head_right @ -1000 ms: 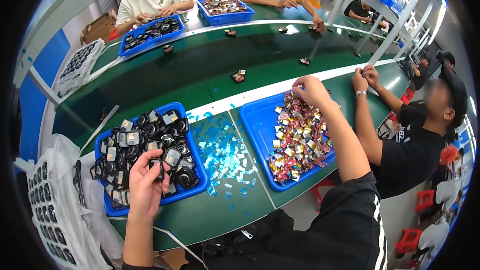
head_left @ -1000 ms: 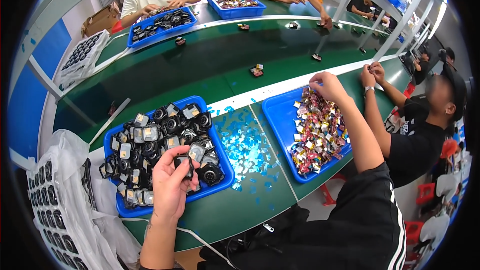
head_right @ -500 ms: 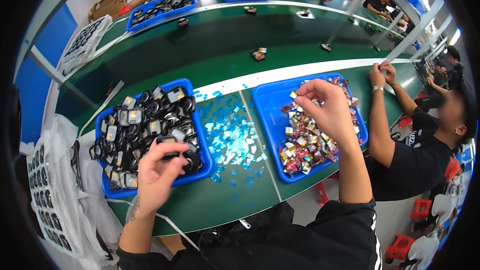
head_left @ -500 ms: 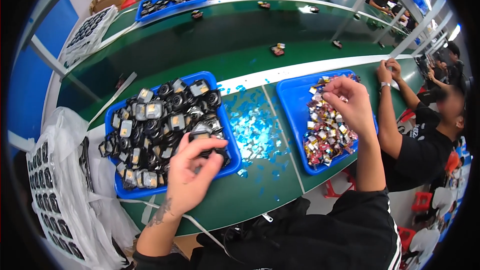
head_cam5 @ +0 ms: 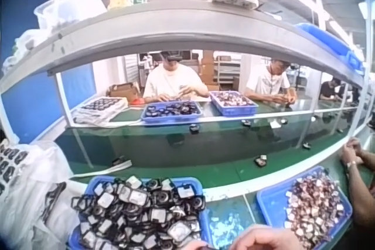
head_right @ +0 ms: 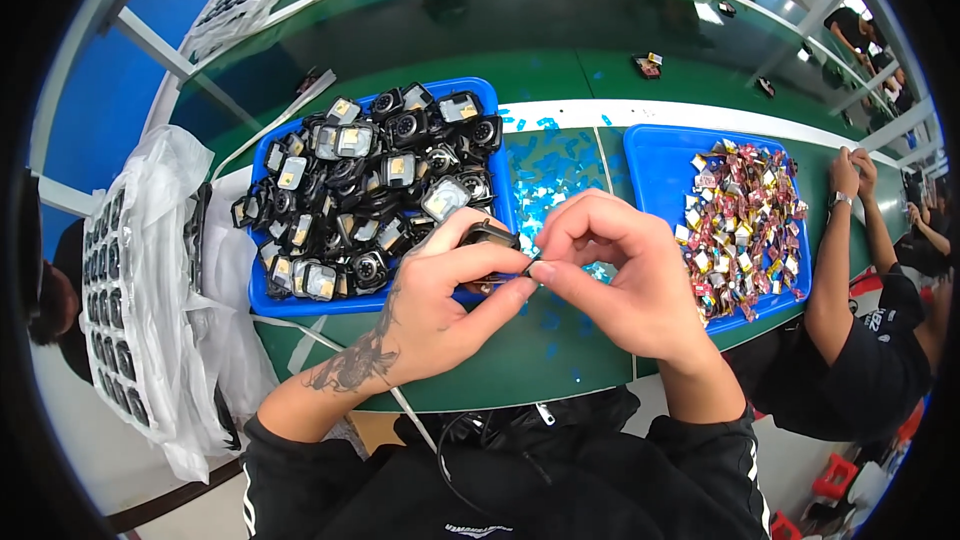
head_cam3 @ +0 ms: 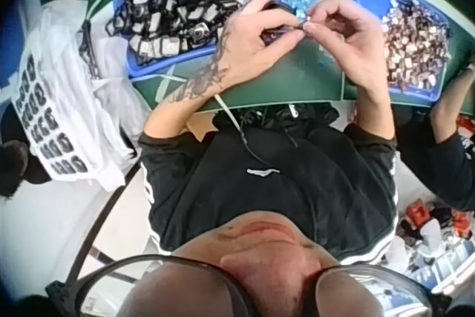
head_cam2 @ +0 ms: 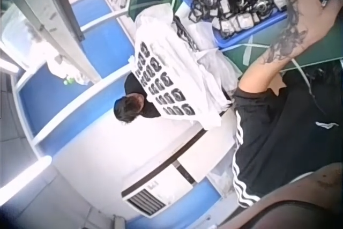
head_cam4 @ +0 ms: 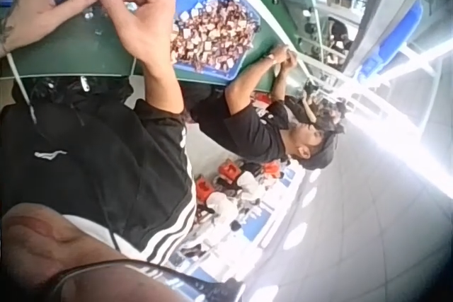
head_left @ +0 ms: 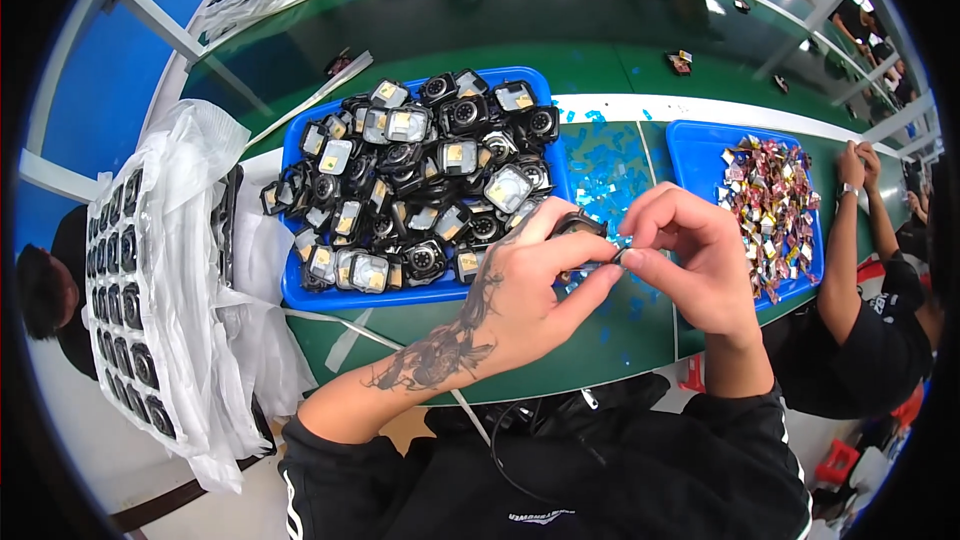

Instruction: The recorder is assembling small electronics, possibly smartwatches, by connecting ribbon cables and attaching internal components.

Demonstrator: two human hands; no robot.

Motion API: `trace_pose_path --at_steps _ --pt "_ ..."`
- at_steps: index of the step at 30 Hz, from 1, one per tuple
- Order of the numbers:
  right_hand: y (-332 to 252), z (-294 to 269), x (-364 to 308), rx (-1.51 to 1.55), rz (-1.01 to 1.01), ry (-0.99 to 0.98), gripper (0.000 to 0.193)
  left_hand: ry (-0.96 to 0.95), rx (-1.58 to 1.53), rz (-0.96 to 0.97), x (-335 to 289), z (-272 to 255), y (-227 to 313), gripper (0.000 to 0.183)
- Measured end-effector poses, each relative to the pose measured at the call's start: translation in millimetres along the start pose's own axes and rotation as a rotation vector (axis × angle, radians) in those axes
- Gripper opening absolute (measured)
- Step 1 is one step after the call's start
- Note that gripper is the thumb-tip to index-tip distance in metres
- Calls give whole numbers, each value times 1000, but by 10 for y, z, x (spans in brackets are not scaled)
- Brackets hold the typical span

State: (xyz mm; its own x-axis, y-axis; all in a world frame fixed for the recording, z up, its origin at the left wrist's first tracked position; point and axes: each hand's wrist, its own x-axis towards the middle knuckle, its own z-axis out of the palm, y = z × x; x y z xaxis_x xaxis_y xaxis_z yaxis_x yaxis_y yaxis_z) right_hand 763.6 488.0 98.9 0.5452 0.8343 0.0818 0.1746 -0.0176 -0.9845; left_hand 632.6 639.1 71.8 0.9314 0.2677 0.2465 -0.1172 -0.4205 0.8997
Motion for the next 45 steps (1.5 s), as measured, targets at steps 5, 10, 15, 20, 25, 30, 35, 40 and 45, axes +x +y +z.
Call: trace_pose_path --at_steps 5,10,15,20,25,30,35,40,45 --pt "64 121 31 -250 -188 103 15 -22 -38 -76 -28 -38 -12 13" --pt "2 186 -33 -601 -404 77 20 18 -216 -251 -7 -49 -53 14" --pt "141 74 -39 -844 -205 183 24 3 -277 -226 16 -30 -168 15" --pt "240 85 -54 -310 -140 66 26 -154 -575 -399 0 -53 -116 16" --pt "300 133 -97 69 -137 25 19 -221 -685 -484 -22 -9 -132 25" --pt "295 120 -189 55 -169 261 13 58 -642 -429 -14 -7 -124 27" --pt "287 227 -144 166 -14 229 10 20 -488 -320 -46 0 -155 28" --pt "335 229 -113 279 13 202 11 -4 -193 -198 -41 -8 -94 21" --pt "320 345 -98 281 -21 252 8 46 -141 -142 -49 33 -85 15"
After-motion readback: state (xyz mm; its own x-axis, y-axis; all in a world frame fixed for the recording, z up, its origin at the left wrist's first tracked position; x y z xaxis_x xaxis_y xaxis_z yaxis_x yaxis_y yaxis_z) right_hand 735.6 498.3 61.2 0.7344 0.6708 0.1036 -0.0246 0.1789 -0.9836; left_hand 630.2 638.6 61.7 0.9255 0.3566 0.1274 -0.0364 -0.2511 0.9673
